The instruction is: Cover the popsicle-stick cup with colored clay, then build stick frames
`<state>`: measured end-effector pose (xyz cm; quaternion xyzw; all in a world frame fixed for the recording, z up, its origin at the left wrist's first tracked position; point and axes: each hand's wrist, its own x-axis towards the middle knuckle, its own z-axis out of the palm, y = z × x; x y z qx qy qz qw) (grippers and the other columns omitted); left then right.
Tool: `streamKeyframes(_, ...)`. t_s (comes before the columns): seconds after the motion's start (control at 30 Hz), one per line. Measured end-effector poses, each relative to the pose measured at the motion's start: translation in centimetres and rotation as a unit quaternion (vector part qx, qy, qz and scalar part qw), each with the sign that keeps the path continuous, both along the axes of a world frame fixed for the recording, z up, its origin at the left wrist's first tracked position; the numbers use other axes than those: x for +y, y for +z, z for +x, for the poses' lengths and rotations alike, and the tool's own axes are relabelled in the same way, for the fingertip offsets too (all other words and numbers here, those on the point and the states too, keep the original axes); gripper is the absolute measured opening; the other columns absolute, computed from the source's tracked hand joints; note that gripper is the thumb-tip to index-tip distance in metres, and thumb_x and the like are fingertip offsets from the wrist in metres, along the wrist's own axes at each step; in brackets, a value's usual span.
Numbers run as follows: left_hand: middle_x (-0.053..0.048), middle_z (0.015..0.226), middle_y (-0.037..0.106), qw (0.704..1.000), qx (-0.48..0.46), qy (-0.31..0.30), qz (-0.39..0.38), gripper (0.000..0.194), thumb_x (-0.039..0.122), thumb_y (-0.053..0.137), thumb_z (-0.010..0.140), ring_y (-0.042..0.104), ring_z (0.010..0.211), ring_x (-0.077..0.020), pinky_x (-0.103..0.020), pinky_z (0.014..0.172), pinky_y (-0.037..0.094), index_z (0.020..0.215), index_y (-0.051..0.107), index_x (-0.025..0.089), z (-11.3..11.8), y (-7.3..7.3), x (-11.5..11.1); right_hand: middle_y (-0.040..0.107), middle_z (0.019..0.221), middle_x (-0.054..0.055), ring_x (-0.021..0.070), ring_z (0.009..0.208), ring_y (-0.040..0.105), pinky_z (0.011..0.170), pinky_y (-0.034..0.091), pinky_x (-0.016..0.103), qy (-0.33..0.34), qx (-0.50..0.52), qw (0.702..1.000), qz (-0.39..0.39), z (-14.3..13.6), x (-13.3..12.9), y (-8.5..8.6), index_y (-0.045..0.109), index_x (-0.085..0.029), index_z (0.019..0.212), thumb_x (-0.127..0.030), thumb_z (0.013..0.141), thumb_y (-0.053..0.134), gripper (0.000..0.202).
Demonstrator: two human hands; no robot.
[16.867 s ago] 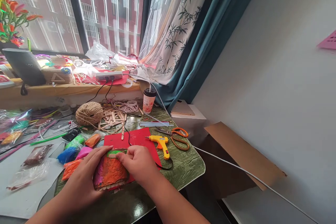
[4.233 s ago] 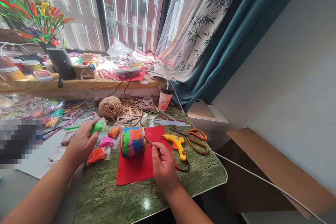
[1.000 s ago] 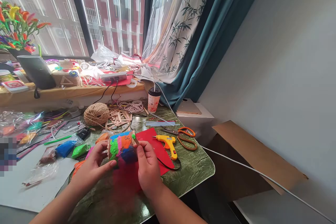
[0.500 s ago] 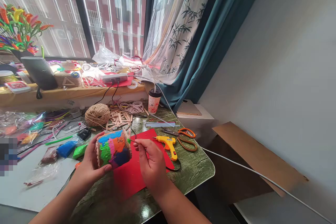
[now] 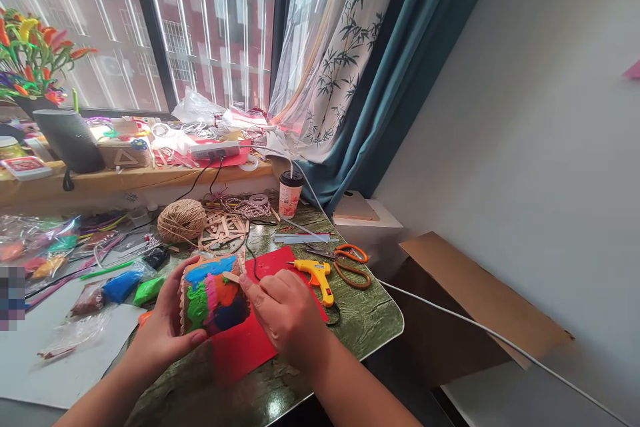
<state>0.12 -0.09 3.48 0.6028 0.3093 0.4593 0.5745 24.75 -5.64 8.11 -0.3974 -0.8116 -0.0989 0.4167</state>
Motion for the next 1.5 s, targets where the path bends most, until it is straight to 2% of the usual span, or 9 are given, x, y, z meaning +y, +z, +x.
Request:
streamKeyframes(0.37, -0.016, 0.17, 0.04, 0.999, 0.007, -0.033, 0.029, 0.116, 0.065, 0.096, 0.065, 0.045, 0.153, -0.0493, -0.057, 0.116, 0.052, 0.161, 0.037, 0.039, -0.7, -0.7, 0.5, 0.064, 0.08, 0.004, 0.023, 0.07, 0.054, 0.064, 0.052, 0.037, 0.051, -0.113, 0.992, 0.03, 3.2, 0.0, 2.3, 0.033, -0.019, 0.172, -0.01, 0.108, 0.044, 0.065)
streamKeyframes(0.5, -0.015, 0.169, 0.041, 0.999, 0.01, -0.026, 0.042, 0.114, 0.066, 0.096, 0.064, 0.046, 0.153, -0.0499, -0.059, 0.117, 0.05, 0.159, 0.038, 0.04, -0.7, -0.9, 0.5, 0.068, 0.082, 0.006, 0.0231, 0.072, 0.058, 0.067, 0.054, 0.038, 0.028, -0.022, 0.999, 0.036, 3.2, -0.7, 1.3, 0.047, -0.022, 0.165, -0.008, 0.104, 0.05, 0.062)
streamKeyframes(0.6, -0.017, 0.16, 0.051, 0.999, 0.011, -0.026, 0.037, 0.112, 0.066, 0.092, 0.07, 0.056, 0.145, -0.0478, -0.059, 0.114, 0.053, 0.161, 0.033, 0.038, -0.8, -0.9, 0.7, 0.072, 0.09, 0.007, 0.0226, 0.079, 0.065, 0.071, 0.055, 0.037, -0.024, 0.164, 0.986, -0.023, 2.4, -1.3, 1.4, 0.071, -0.026, 0.141, -0.011, 0.105, 0.054, 0.043)
streamKeyframes(0.67, -0.017, 0.158, 0.052, 0.998, 0.028, -0.015, 0.062, 0.111, 0.059, 0.093, 0.071, 0.057, 0.144, -0.0477, -0.061, 0.114, 0.052, 0.161, 0.031, 0.038, -0.9, -0.7, 0.7, 0.075, 0.094, 0.008, 0.0218, 0.08, 0.067, 0.069, 0.055, 0.035, -0.049, 0.327, 0.933, -0.14, 1.4, -1.5, 1.8, 0.079, -0.025, 0.121, -0.025, 0.107, 0.059, 0.025)
streamKeyframes(0.73, -0.016, 0.16, 0.05, 0.993, 0.057, 0.005, 0.101, 0.111, 0.05, 0.096, 0.07, 0.054, 0.146, -0.048, -0.064, 0.118, 0.047, 0.16, 0.031, 0.04, -1.0, -0.7, 0.7, 0.073, 0.086, 0.005, 0.018, 0.068, 0.061, 0.057, 0.049, 0.03, -0.03, 0.456, 0.846, -0.275, 0.2, -1.5, 2.2, 0.079, -0.023, 0.105, -0.045, 0.102, 0.068, 0.025)
streamKeyframes(0.83, -0.015, 0.165, 0.043, 0.985, 0.076, 0.036, 0.147, 0.11, 0.043, 0.096, 0.07, 0.046, 0.152, -0.0488, -0.068, 0.123, 0.04, 0.16, 0.032, 0.041, -1.0, -0.9, 0.5, 0.055, 0.064, -0.005, 0.0099, 0.049, 0.037, 0.045, 0.03, 0.025, 0.016, 0.532, 0.737, -0.417, -1.1, -1.1, 2.3, 0.07, -0.021, 0.086, -0.066, 0.085, 0.081, 0.046)
streamKeyframes(0.9, -0.014, 0.167, 0.041, 0.982, 0.076, 0.042, 0.167, 0.11, 0.042, 0.096, 0.071, 0.044, 0.154, -0.0492, -0.068, 0.123, 0.04, 0.161, 0.032, 0.041, -1.1, -1.0, 0.4, 0.044, 0.058, -0.008, 0.0083, 0.048, 0.028, 0.045, 0.022, 0.025, 0.034, 0.528, 0.706, -0.47, -1.6, -0.9, 2.2, 0.064, -0.022, 0.08, -0.074, 0.079, 0.082, 0.056)
streamKeyframes(1.1, -0.016, 0.163, 0.046, 0.977, 0.097, 0.023, 0.19, 0.112, 0.041, 0.095, 0.071, 0.053, 0.147, -0.0479, -0.066, 0.117, 0.048, 0.162, 0.03, 0.041, -1.2, -0.6, 0.3, 0.053, 0.067, -0.002, 0.0126, 0.062, 0.039, 0.056, 0.029, 0.027, 0.026, 0.447, 0.756, -0.477, -1.7, -1.1, 2.2, 0.064, -0.019, 0.077, -0.083, 0.079, 0.075, 0.064)
streamKeyframes(1.5, -0.016, 0.161, 0.052, 0.979, 0.094, 0.0, 0.18, 0.11, 0.04, 0.095, 0.07, 0.06, 0.142, -0.0457, -0.059, 0.111, 0.057, 0.161, 0.034, 0.041, -1.0, -0.4, 0.0, 0.045, 0.063, -0.005, 0.013, 0.059, 0.031, 0.053, 0.022, 0.028, 0.012, 0.413, 0.765, -0.494, -0.5, 0.0, 2.2, 0.057, -0.023, 0.075, -0.083, 0.077, 0.075, 0.064)
